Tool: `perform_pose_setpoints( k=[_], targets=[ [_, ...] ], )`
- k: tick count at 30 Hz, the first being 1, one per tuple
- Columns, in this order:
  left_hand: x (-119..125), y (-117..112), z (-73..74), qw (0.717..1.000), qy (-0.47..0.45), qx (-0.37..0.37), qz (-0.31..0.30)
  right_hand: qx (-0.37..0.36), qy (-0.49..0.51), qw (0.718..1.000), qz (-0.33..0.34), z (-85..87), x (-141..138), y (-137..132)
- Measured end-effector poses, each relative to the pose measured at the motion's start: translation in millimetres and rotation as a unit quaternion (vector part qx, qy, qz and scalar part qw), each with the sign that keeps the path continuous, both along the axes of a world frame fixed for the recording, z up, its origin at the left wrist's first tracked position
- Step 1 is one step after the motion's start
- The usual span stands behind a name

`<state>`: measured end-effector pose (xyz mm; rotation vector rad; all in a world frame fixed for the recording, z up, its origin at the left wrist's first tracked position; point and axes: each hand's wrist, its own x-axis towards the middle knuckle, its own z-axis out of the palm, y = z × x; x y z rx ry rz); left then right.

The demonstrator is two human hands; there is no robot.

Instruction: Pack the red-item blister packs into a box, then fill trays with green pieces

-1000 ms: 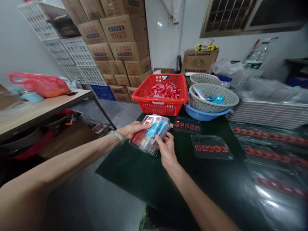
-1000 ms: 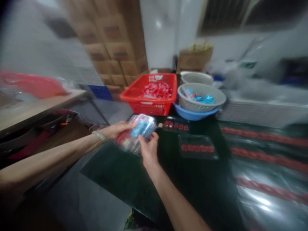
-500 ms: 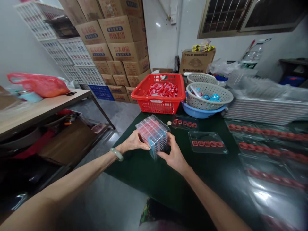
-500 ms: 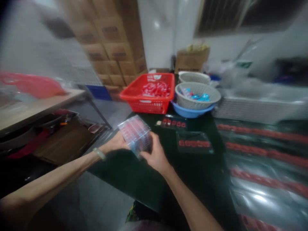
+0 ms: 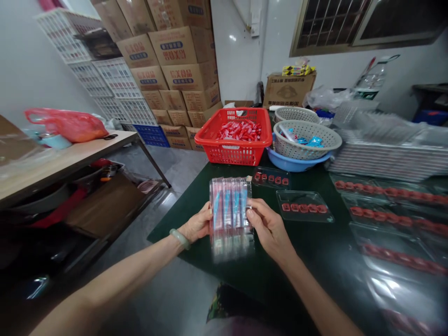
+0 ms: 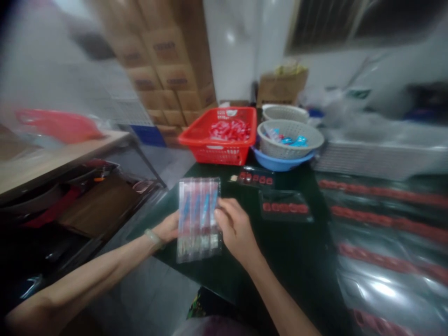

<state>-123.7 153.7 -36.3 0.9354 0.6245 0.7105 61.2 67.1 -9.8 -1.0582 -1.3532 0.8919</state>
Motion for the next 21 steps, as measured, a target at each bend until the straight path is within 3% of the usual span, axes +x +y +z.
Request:
perform_pose_setpoints(
  k=[4, 9, 21],
  targets=[
    [8.6, -15.7, 4.7, 0.998, -0.027, -0.052, -0.025, -0.018, 0.037, 0.999, 0.007, 1.7, 1.3, -13.4],
    [18.5, -19.0, 6.4, 0.993, -0.058, -0.102, -0.029, -0.022, 0.056, 0.998, -0.012, 1.6, 9.2, -21.1],
    [33.2, -20.2, 2.8, 0.992, -0.050, -0.100, -0.055, -0.018, 0.024, 0.998, -0.059, 7.9, 17.4, -34.1]
  ],
)
